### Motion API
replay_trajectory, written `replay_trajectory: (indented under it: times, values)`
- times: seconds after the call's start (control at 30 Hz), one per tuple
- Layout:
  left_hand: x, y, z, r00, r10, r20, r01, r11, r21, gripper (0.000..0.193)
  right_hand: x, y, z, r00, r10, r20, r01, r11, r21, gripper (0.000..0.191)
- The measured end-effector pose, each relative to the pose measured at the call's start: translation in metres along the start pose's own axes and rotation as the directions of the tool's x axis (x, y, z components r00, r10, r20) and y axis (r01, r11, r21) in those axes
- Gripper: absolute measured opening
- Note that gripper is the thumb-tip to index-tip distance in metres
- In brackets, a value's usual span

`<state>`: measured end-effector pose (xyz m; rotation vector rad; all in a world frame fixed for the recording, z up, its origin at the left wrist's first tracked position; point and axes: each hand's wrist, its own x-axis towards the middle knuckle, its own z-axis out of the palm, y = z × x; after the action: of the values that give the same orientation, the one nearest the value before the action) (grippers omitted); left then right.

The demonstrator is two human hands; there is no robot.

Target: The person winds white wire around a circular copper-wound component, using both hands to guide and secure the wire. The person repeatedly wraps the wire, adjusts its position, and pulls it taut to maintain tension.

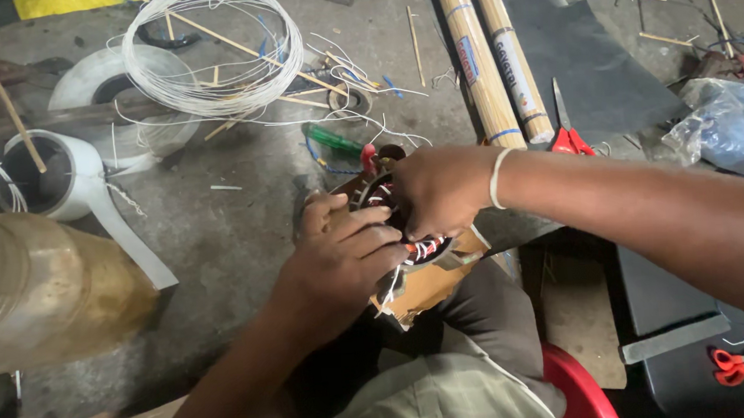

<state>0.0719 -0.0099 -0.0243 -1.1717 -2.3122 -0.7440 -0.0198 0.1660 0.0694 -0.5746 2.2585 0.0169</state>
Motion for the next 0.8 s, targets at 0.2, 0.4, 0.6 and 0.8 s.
replay_trajectory:
  times: [0.2, 0.4, 0.6, 0.8]
  values:
    - [0.000, 0.002, -0.003, 0.999, -0.039, 0.008, 0.039, 0.997, -0.068, 0.019, 0.030, 0.005, 0.015, 0.978, 0.070, 0.198, -0.112, 0.972, 0.209, 0.014]
    - [0.000, 0.002, -0.003, 0.998, -0.043, 0.036, 0.045, 0.998, -0.054, 0.027, 0.039, 0.019, 0.032, 0.992, -0.098, 0.076, 0.112, 0.971, -0.212, 0.026]
    - [-0.002, -0.001, -0.006, 0.998, -0.046, 0.045, 0.049, 0.996, -0.079, 0.028, 0.008, 0.032, 0.042, 0.964, -0.206, -0.170, 0.192, 0.977, -0.095, 0.029]
    - [-0.003, 0.000, -0.006, 0.999, -0.035, 0.020, 0.037, 0.995, -0.096, 0.025, -0.009, 0.025, 0.053, 0.960, -0.023, -0.279, 0.232, 0.623, 0.747, 0.028]
